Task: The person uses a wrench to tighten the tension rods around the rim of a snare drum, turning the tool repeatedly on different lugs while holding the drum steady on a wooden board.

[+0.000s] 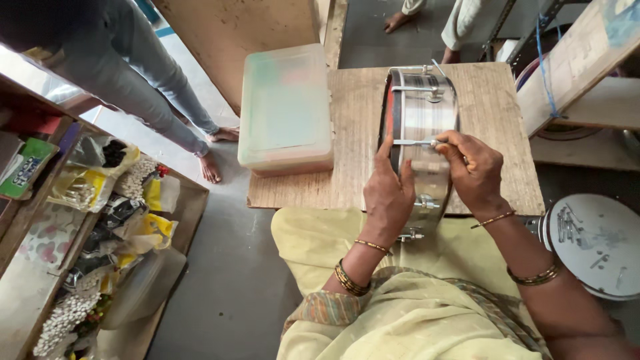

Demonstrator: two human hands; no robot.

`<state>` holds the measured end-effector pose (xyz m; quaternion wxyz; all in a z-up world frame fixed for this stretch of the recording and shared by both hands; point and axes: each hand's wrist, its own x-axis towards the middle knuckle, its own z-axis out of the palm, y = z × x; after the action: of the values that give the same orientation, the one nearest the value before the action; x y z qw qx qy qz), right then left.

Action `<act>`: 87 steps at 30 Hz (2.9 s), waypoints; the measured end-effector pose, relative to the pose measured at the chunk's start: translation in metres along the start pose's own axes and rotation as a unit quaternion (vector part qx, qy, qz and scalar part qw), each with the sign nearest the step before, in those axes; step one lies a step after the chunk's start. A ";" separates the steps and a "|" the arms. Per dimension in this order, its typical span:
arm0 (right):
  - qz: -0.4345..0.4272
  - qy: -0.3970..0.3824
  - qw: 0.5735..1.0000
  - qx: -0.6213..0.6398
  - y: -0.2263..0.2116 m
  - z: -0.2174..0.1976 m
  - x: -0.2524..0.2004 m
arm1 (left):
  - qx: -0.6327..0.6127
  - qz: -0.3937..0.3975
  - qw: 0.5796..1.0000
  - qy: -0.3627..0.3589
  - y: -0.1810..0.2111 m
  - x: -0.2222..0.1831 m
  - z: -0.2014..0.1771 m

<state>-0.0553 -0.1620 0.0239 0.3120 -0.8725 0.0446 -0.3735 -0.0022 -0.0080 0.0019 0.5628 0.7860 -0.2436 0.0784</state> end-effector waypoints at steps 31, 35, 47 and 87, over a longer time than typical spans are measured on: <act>0.006 0.018 0.999 0.032 0.006 0.000 -0.009 | 0.038 -0.064 0.997 -0.018 -0.002 -0.006 0.001; 0.139 0.075 0.964 0.213 -0.001 -0.018 -0.001 | 0.003 0.000 1.000 -0.013 0.002 -0.008 -0.004; 0.060 0.198 0.878 0.432 -0.031 -0.021 0.030 | -0.022 0.037 0.997 -0.070 0.025 -0.010 0.001; -0.105 0.039 0.990 0.091 -0.005 -0.041 0.023 | 0.107 0.020 0.981 -0.162 0.054 0.086 0.031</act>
<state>-0.0678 -0.1863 0.0630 0.3475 -0.8249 -0.0692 -0.4404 0.0430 -0.0755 0.0707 0.4268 0.8390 -0.3372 -0.0131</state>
